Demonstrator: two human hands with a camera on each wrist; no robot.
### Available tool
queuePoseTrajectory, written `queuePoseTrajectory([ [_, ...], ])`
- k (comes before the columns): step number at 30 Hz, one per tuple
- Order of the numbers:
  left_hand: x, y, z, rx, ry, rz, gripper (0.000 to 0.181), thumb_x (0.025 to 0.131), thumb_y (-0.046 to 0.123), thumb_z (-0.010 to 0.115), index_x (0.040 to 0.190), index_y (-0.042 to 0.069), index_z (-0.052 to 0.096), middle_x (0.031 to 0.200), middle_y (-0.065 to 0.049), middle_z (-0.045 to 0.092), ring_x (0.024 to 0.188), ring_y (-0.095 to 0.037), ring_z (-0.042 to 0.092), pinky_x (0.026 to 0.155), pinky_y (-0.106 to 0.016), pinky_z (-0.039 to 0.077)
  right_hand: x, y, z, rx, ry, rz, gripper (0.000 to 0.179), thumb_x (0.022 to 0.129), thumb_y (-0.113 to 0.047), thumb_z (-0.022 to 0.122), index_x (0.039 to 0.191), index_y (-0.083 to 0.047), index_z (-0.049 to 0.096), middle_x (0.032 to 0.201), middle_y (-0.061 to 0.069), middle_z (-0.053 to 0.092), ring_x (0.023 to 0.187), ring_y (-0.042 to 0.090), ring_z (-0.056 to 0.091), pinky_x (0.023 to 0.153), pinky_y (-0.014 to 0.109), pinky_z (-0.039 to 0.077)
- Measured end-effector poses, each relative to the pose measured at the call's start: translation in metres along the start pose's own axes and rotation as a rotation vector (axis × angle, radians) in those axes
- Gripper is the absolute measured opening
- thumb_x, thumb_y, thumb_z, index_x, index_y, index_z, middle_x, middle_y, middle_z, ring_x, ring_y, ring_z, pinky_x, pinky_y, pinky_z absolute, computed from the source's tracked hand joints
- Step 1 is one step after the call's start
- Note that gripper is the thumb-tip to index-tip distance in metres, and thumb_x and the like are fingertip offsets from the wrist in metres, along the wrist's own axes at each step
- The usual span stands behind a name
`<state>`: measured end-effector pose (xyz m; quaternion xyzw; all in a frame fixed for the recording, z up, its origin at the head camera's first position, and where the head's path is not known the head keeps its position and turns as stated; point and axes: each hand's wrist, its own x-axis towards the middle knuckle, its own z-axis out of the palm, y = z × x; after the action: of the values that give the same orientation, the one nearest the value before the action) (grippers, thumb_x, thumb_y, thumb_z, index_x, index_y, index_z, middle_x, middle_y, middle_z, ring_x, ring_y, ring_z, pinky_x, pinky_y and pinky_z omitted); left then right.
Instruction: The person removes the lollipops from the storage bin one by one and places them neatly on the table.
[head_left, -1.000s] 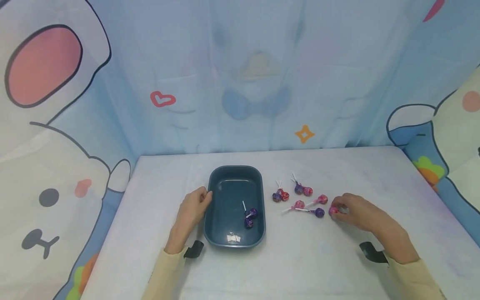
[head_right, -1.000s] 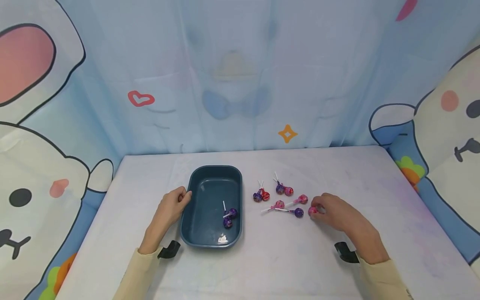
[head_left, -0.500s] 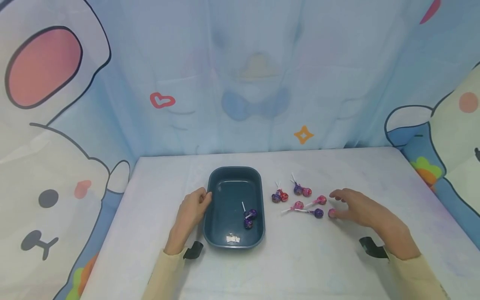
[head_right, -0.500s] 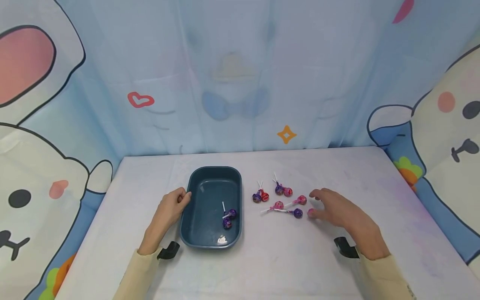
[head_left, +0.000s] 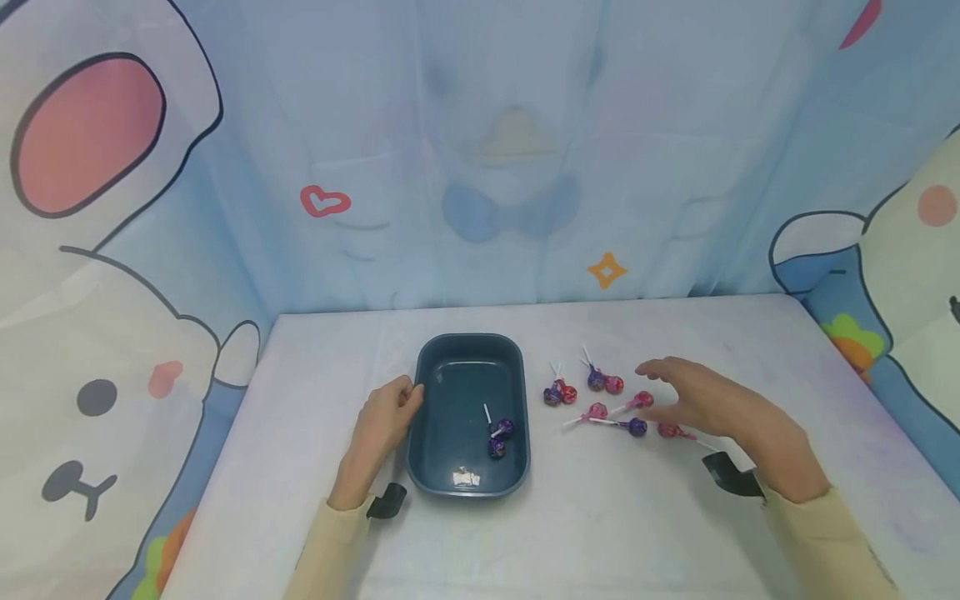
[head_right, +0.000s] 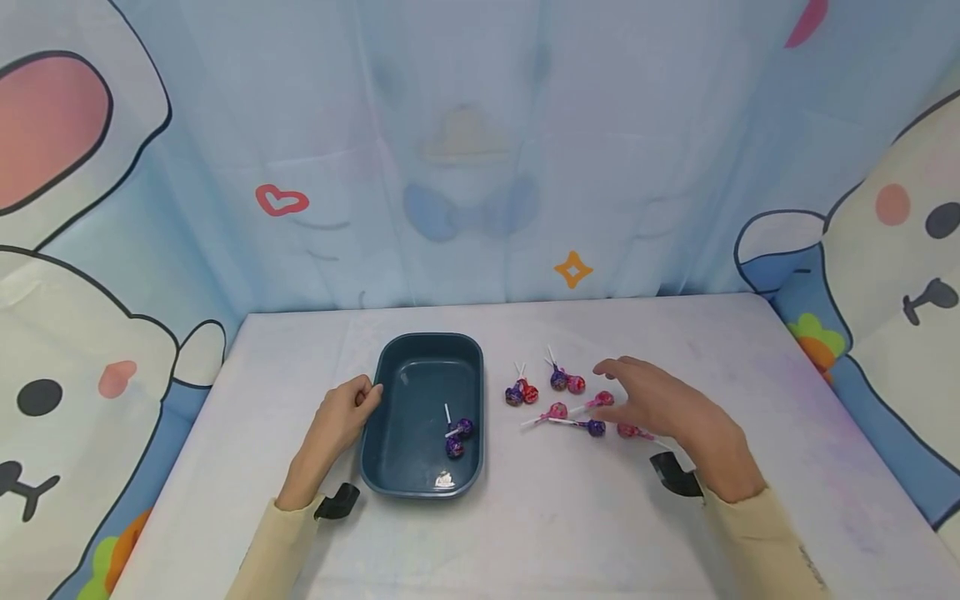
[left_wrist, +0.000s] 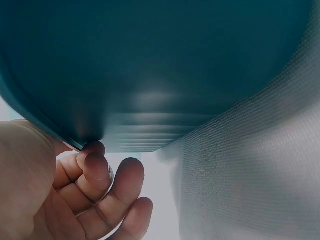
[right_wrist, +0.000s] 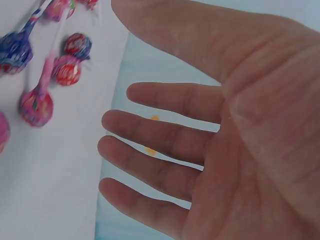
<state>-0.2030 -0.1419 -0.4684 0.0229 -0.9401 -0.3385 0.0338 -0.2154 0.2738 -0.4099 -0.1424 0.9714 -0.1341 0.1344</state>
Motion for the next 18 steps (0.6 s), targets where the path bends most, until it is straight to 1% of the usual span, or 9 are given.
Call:
queuePoseTrajectory([
  [6, 0.000, 0.001, 0.000, 0.006, -0.002, -0.003, 0.032, 0.093, 0.037, 0.048, 0.070, 0.015, 0.048, 0.057, 0.001, 0.046, 0.052, -0.014, 0.044, 0.048, -0.026, 0.034, 0.005, -0.015, -0.002, 0.011, -0.027, -0.017, 0.074, 0.071, -0.049, 0.071, 0.130, -0.010, 0.047, 0.125, 0.018, 0.053, 0.116, 0.038, 0.048, 0.084, 0.051, 0.046],
  [10, 0.000, 0.001, 0.000, 0.003, -0.006, -0.007, 0.032, 0.093, 0.037, 0.048, 0.070, 0.015, 0.048, 0.057, 0.001, 0.046, 0.052, -0.014, 0.044, 0.048, -0.026, 0.034, 0.008, -0.023, -0.002, 0.011, -0.034, -0.043, 0.077, 0.070, -0.053, 0.070, 0.131, -0.012, 0.046, 0.128, 0.017, 0.051, 0.119, 0.038, 0.046, 0.086, 0.053, 0.044],
  [12, -0.001, 0.001, 0.000, 0.005, -0.008, -0.005, 0.032, 0.093, 0.037, 0.047, 0.070, 0.015, 0.048, 0.057, 0.001, 0.047, 0.052, -0.014, 0.044, 0.048, -0.026, 0.034, 0.009, -0.027, -0.003, 0.015, -0.038, -0.055, 0.077, 0.070, -0.053, 0.071, 0.131, -0.013, 0.047, 0.131, 0.017, 0.050, 0.120, 0.038, 0.045, 0.087, 0.053, 0.044],
  [14, -0.001, 0.001, 0.001, 0.007, -0.004, -0.002, 0.032, 0.093, 0.037, 0.047, 0.070, 0.015, 0.048, 0.056, 0.001, 0.046, 0.051, -0.014, 0.044, 0.048, -0.026, 0.034, 0.010, -0.031, -0.004, 0.017, -0.034, -0.085, 0.075, 0.071, -0.050, 0.071, 0.130, -0.012, 0.047, 0.132, 0.017, 0.049, 0.121, 0.038, 0.045, 0.088, 0.053, 0.043],
  [18, -0.001, 0.001, 0.001, 0.009, 0.004, 0.000, 0.032, 0.093, 0.037, 0.047, 0.069, 0.015, 0.048, 0.056, 0.001, 0.046, 0.051, -0.014, 0.043, 0.048, -0.026, 0.034, 0.013, -0.043, -0.003, 0.013, -0.022, -0.119, 0.069, 0.072, -0.046, 0.073, 0.128, -0.013, 0.050, 0.128, 0.013, 0.052, 0.117, 0.033, 0.049, 0.089, 0.050, 0.044],
])
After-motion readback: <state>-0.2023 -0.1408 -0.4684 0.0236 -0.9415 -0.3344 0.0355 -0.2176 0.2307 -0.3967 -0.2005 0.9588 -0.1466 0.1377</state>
